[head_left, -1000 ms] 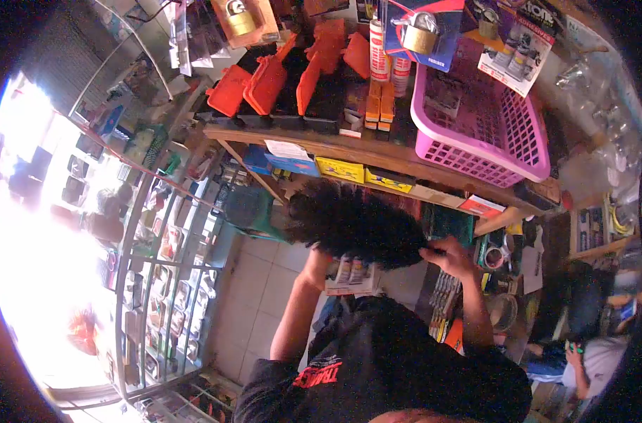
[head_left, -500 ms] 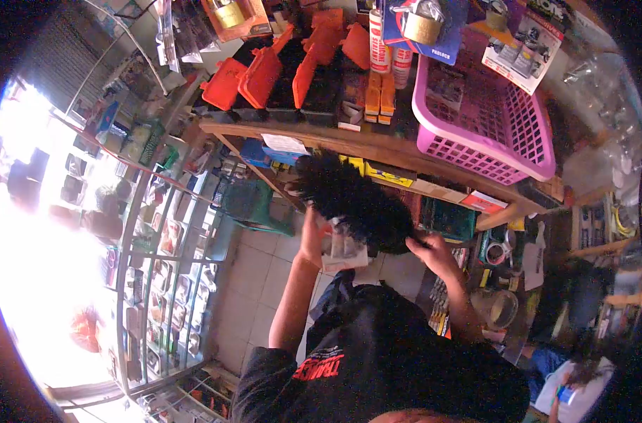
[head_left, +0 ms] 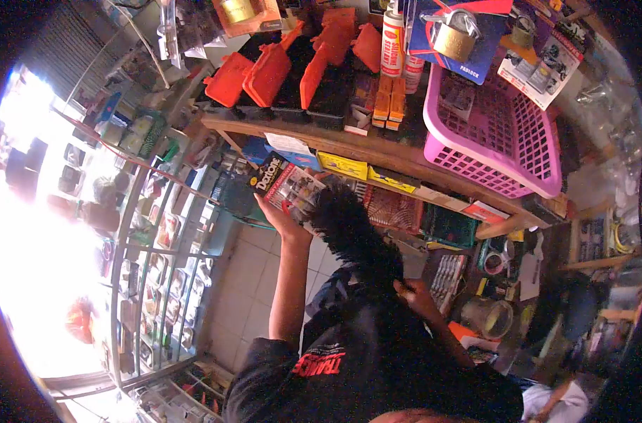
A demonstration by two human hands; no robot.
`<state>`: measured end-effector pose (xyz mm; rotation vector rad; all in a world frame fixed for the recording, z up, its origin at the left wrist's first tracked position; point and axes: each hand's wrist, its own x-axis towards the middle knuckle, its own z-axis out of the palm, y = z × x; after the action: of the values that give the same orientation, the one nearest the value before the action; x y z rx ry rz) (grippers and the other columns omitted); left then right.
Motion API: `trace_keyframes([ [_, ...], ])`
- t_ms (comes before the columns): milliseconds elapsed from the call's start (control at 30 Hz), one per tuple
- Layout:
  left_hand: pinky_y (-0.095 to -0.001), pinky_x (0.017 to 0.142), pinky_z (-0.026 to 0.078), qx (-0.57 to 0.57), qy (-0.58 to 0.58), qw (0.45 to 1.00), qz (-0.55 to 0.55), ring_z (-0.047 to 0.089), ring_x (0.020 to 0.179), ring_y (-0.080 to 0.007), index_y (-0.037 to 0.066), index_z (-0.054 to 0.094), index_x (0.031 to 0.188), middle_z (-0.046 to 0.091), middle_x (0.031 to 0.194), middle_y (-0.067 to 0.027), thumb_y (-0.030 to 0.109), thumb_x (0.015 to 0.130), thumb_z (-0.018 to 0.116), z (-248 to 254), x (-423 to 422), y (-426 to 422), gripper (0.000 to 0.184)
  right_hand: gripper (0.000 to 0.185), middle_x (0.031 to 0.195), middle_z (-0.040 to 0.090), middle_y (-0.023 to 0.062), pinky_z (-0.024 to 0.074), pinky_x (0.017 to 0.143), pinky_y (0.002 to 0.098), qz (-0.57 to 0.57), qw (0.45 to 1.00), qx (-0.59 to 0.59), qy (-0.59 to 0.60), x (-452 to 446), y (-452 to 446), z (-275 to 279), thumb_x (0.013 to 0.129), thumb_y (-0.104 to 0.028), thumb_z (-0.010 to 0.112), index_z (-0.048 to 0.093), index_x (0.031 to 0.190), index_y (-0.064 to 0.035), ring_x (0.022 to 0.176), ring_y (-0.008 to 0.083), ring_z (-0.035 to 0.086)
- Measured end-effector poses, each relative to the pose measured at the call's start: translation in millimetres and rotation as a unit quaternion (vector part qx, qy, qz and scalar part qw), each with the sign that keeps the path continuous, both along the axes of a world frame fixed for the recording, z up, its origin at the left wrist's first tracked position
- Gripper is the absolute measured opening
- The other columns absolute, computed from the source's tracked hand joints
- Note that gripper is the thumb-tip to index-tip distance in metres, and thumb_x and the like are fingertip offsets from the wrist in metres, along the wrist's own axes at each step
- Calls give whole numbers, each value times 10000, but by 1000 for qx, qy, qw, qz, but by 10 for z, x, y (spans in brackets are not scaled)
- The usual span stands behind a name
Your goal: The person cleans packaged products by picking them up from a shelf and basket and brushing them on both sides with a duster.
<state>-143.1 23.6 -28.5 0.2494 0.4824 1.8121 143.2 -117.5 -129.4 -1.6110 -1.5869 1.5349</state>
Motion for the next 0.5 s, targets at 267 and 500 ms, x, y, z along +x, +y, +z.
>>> trace_keyframes([
  [267,-529,973,353,2,-68,998,-8,457,1132,-422,33,267,1368,433,1269,-267,699,816,225,-153,111,139,866,481,904,650,153,438,799,357,36,992,62,-109,123,-15,-142,841,-454,562,633,953,8,858,255,596],
  [500,-532,976,348,263,-287,913,-122,429,1162,-425,31,267,1367,399,1300,-262,707,804,273,-213,118,174,879,367,620,574,65,393,616,299,5,996,57,-65,103,68,281,837,-336,602,605,718,11,613,146,509],
])
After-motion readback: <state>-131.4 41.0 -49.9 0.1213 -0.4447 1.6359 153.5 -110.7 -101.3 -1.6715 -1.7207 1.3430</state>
